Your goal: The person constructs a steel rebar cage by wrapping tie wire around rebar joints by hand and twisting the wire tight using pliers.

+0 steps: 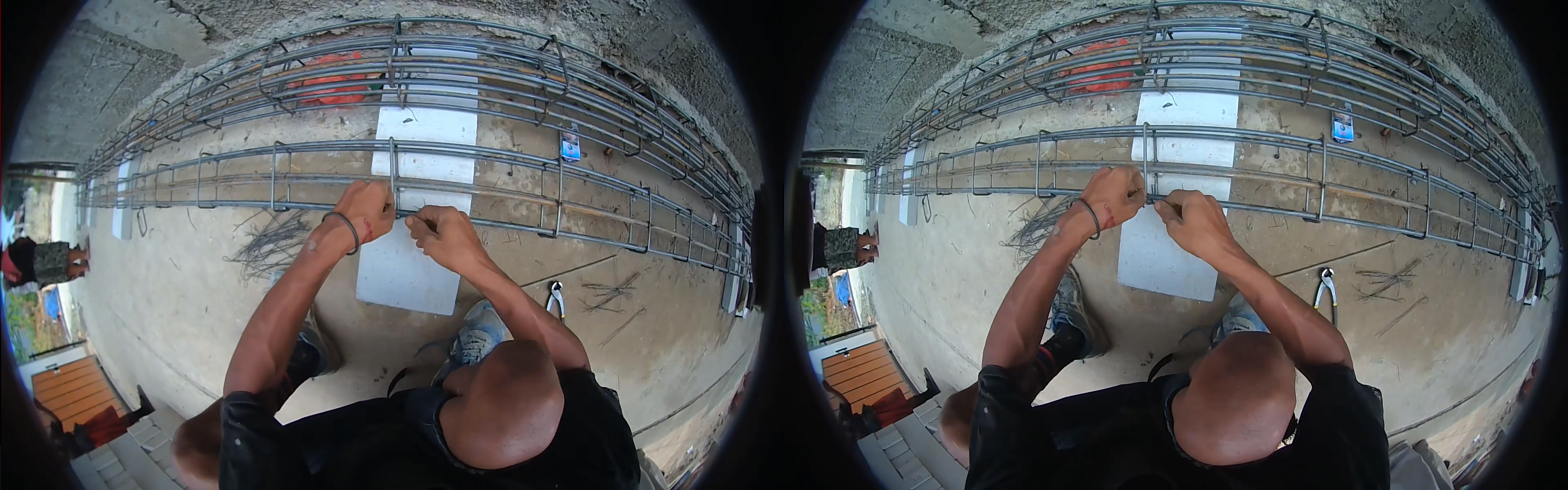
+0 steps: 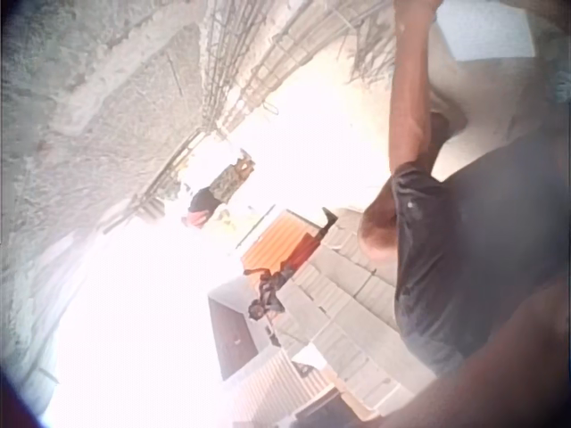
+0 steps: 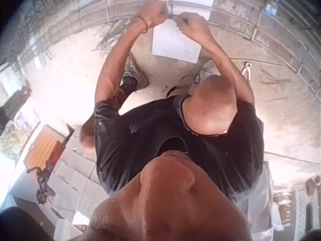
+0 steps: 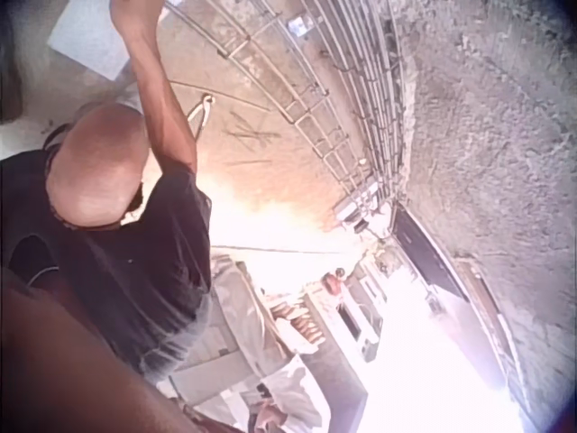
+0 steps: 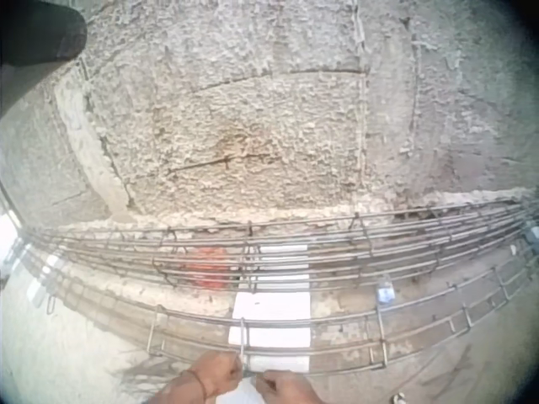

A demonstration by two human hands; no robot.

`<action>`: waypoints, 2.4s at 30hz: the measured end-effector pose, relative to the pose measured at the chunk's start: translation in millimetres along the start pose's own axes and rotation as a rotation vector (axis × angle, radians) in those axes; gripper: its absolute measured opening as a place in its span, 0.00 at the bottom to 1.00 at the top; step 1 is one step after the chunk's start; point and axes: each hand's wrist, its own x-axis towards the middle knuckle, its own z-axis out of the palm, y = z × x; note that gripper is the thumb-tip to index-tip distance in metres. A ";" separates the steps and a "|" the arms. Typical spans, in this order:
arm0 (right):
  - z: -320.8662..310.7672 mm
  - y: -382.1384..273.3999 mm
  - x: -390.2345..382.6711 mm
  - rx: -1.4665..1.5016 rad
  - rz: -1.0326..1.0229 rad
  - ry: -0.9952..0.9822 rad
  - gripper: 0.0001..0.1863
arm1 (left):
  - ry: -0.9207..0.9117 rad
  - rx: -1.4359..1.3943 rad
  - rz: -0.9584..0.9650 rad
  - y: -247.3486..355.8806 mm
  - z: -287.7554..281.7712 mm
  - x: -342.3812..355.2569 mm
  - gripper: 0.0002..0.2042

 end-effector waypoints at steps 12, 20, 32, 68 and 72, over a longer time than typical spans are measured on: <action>1.8 -1.5 30.8 -0.559 -0.136 0.071 0.34 | -0.275 -0.022 0.092 -16.8 -7.8 24.4 0.12; 7.5 -19.1 25.5 -0.449 -0.005 0.067 0.30 | -0.214 -0.363 0.036 -39.9 -11.1 -1.9 0.10; 8.8 -6.7 18.7 -0.489 -0.235 0.077 0.31 | 0.064 -0.707 -0.091 -43.6 22.0 -29.4 0.11; -5.1 8.6 40.6 -0.170 -0.061 -0.027 0.12 | 0.645 -0.008 0.159 -0.4 55.8 -51.6 0.08; -3.9 10.5 39.1 -0.139 -0.087 -0.019 0.11 | 0.415 0.626 0.409 0.4 46.3 -47.3 0.11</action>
